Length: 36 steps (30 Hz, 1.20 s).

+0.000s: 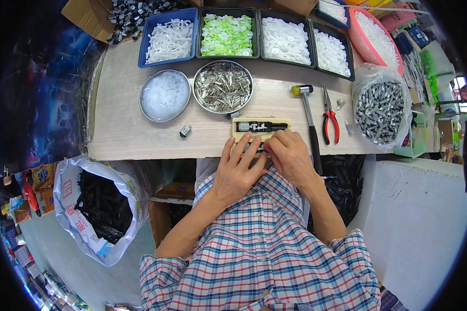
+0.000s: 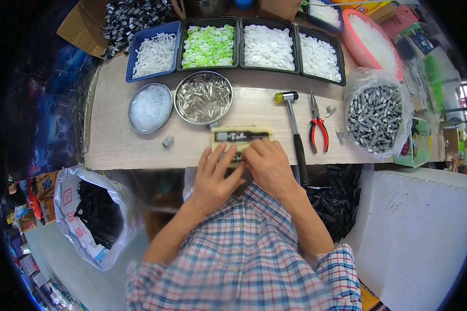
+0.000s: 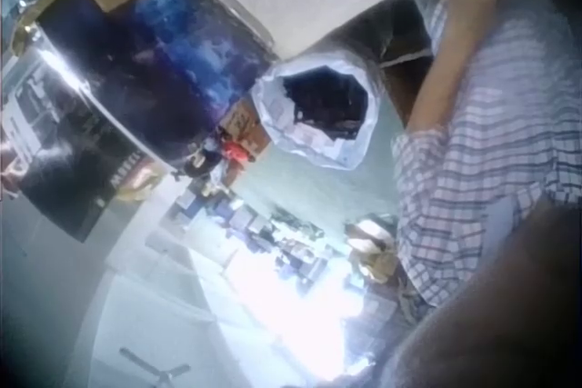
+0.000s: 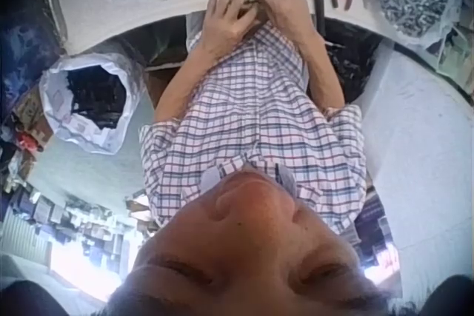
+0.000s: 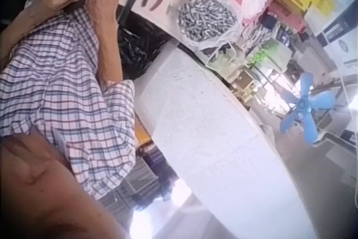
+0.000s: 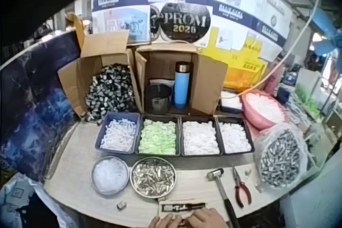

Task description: Assembling small plastic and metal components at a workbench using a wooden jig and tools.

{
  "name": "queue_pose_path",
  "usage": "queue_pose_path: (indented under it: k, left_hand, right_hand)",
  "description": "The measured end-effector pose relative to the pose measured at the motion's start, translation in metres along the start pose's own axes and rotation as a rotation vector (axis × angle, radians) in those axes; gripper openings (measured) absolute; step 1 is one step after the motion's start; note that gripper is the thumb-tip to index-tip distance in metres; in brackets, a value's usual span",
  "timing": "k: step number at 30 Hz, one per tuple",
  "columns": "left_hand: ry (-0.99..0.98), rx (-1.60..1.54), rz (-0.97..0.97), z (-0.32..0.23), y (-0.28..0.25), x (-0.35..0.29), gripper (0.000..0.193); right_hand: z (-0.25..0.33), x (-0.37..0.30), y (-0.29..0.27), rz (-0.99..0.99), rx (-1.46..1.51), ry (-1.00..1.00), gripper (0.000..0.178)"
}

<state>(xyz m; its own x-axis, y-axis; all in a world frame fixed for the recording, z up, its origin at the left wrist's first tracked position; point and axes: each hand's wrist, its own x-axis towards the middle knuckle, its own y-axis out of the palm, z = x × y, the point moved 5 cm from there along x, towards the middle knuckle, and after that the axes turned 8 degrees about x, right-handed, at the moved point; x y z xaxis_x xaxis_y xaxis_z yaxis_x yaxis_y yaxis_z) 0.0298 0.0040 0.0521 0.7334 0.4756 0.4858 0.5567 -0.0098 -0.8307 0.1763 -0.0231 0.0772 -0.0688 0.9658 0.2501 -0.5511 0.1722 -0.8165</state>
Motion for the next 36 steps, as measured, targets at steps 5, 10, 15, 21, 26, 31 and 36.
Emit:
queue_pose_path:
  k: [5,10,15,21,26,31,36]
  left_hand:
    - [0.034,0.061,0.023,-0.004,0.006,-0.005,0.035]
    - [-0.045,0.167,0.018,-0.003,0.017,-0.007,0.035]
    - [0.055,0.092,0.005,-0.004,0.018,-0.006,0.037]
    - [0.159,-0.021,0.012,0.002,0.011,0.014,0.035]
    - [0.267,-0.023,0.001,0.008,0.012,0.016,0.032]
    - [0.252,0.049,-0.036,0.008,0.017,0.002,0.031]
    - [0.208,0.029,-0.048,0.009,0.025,-0.005,0.032]
  right_hand:
    - [-0.002,-0.001,-0.001,0.013,0.045,0.038,0.015]
    - [-0.012,-0.006,-0.01,-0.097,0.129,0.105,0.02]
    - [-0.081,-0.039,-0.06,-0.545,-0.099,0.403,0.022]
    - [-0.161,-0.111,-0.076,-0.408,-0.475,0.599,0.035]
    - [-0.167,-0.118,-0.071,-0.416,-0.468,0.572,0.034]
    - [-0.152,-0.117,-0.072,-0.536,-0.273,0.55,0.031]
    - [-0.157,-0.129,-0.07,-0.573,-0.324,0.513,0.029]
